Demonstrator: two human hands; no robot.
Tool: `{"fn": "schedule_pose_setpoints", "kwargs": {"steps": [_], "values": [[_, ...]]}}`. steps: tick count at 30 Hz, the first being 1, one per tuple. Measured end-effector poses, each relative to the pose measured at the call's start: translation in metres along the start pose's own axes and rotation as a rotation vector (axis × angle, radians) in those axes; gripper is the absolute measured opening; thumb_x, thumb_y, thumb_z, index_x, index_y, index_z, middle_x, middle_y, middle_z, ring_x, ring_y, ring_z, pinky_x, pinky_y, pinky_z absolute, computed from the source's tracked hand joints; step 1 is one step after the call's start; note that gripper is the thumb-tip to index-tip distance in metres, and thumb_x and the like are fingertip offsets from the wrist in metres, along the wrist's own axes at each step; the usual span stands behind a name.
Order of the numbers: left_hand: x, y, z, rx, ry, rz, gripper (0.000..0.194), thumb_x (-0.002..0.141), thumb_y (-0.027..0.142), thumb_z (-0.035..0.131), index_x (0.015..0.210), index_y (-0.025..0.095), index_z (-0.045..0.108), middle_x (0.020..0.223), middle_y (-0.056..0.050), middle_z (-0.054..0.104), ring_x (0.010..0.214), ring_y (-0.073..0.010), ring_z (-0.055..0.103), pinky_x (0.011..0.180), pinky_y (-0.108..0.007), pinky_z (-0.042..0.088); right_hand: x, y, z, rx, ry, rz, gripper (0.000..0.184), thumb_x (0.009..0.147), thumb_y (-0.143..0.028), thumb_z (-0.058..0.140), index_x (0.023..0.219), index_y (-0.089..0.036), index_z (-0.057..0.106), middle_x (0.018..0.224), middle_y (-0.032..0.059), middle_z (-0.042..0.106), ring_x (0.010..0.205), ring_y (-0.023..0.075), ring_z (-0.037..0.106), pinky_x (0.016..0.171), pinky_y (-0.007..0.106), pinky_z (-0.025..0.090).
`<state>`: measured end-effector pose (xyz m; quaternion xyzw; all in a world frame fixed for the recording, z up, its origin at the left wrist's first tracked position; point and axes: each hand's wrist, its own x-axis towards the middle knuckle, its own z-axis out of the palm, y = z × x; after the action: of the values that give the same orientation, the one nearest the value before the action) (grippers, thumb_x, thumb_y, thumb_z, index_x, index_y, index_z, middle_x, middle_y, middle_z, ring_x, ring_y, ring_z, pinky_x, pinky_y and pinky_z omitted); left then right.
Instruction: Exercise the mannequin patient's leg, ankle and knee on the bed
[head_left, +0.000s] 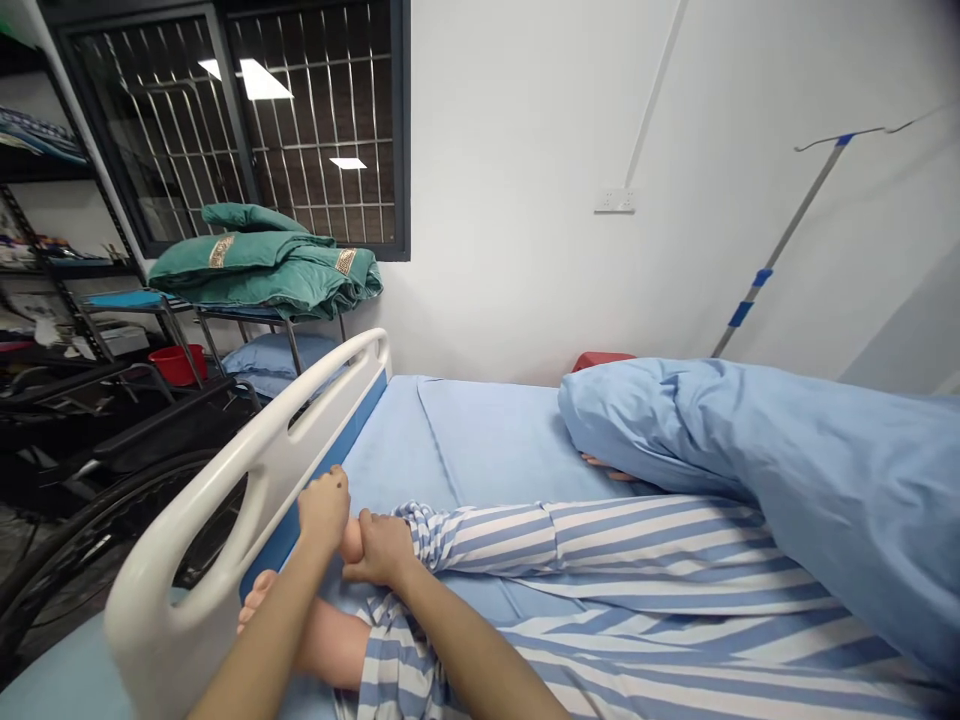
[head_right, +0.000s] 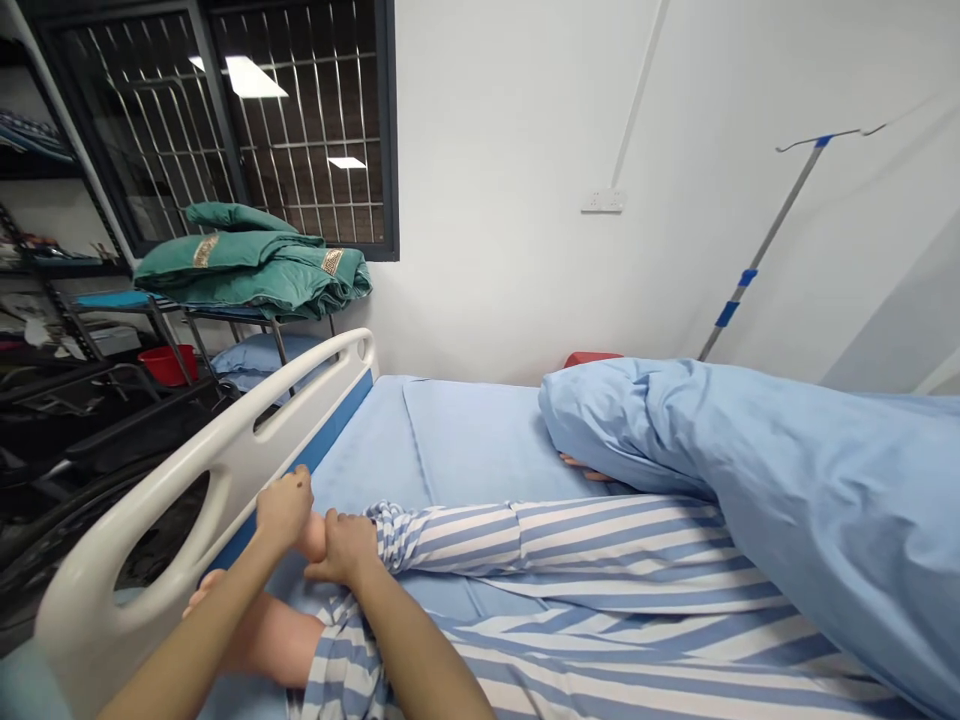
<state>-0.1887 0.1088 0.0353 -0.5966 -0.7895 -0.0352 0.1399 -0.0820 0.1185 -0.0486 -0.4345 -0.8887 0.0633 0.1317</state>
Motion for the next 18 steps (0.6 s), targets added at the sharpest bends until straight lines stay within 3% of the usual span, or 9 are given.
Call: {"fn": "schedule_pose_setpoints", "kwargs": {"steps": [3, 7, 11, 14, 16, 18], "values": [[-0.003, -0.007, -0.002, -0.113, -0.079, -0.084, 0.040, 0.081, 0.008, 0.023, 0.107, 0.005, 0.052, 0.089, -0.020, 0.064, 0.085, -0.0255, 0.063, 0.069, -0.035, 0.047, -0.001, -0.002, -0.003, -0.008, -0.011, 0.009, 0.061, 0.052, -0.060, 0.061, 0.093, -0.016, 0.047, 0.084, 0.0102, 0.064, 0.074, 0.0288, 0.062, 0.062, 0.036, 0.046], [0.001, -0.017, -0.006, -0.192, -0.231, -0.154, 0.036, 0.082, 0.017, 0.026, 0.096, 0.010, 0.058, 0.093, -0.019, 0.064, 0.087, -0.0269, 0.063, 0.071, -0.038, 0.046, -0.004, -0.004, -0.007, -0.002, -0.012, 0.026, 0.060, 0.052, -0.057, 0.062, 0.095, -0.017, 0.047, 0.084, 0.0096, 0.064, 0.074, 0.0284, 0.062, 0.062, 0.035, 0.046], [0.010, -0.029, -0.012, -0.276, -0.416, -0.221, 0.043, 0.083, 0.037, 0.027, 0.094, 0.009, 0.057, 0.073, -0.015, 0.067, 0.059, -0.0219, 0.063, 0.056, -0.033, 0.047, -0.005, -0.004, -0.007, 0.017, -0.005, 0.022, 0.057, 0.053, -0.055, 0.062, 0.094, -0.017, 0.048, 0.084, 0.0096, 0.064, 0.074, 0.0282, 0.062, 0.063, 0.035, 0.046], [0.018, -0.032, -0.018, -0.253, -0.539, -0.207, 0.047, 0.082, 0.039, 0.025, 0.094, 0.008, 0.058, 0.056, -0.010, 0.064, 0.045, -0.0194, 0.058, 0.050, -0.032, 0.045, -0.004, -0.003, -0.007, 0.022, -0.004, 0.030, 0.057, 0.053, -0.055, 0.061, 0.093, -0.017, 0.048, 0.083, 0.0090, 0.064, 0.072, 0.0281, 0.062, 0.062, 0.035, 0.046], [0.025, -0.030, -0.022, -0.179, -0.571, -0.159, 0.043, 0.081, 0.037, 0.029, 0.094, 0.008, 0.059, 0.056, -0.011, 0.064, 0.048, -0.0210, 0.060, 0.052, -0.034, 0.046, -0.003, -0.002, -0.006, 0.018, -0.006, 0.042, 0.057, 0.052, -0.055, 0.061, 0.092, -0.017, 0.048, 0.082, 0.0085, 0.064, 0.071, 0.0279, 0.062, 0.061, 0.035, 0.046], [0.032, -0.024, -0.023, -0.112, -0.529, -0.085, 0.037, 0.078, 0.031, 0.036, 0.092, 0.008, 0.062, 0.067, -0.016, 0.067, 0.059, -0.0251, 0.063, 0.057, -0.038, 0.047, -0.002, -0.002, -0.005, 0.012, -0.006, 0.048, 0.057, 0.052, -0.056, 0.061, 0.092, -0.017, 0.048, 0.081, 0.0083, 0.063, 0.070, 0.0277, 0.062, 0.060, 0.035, 0.046]]}}
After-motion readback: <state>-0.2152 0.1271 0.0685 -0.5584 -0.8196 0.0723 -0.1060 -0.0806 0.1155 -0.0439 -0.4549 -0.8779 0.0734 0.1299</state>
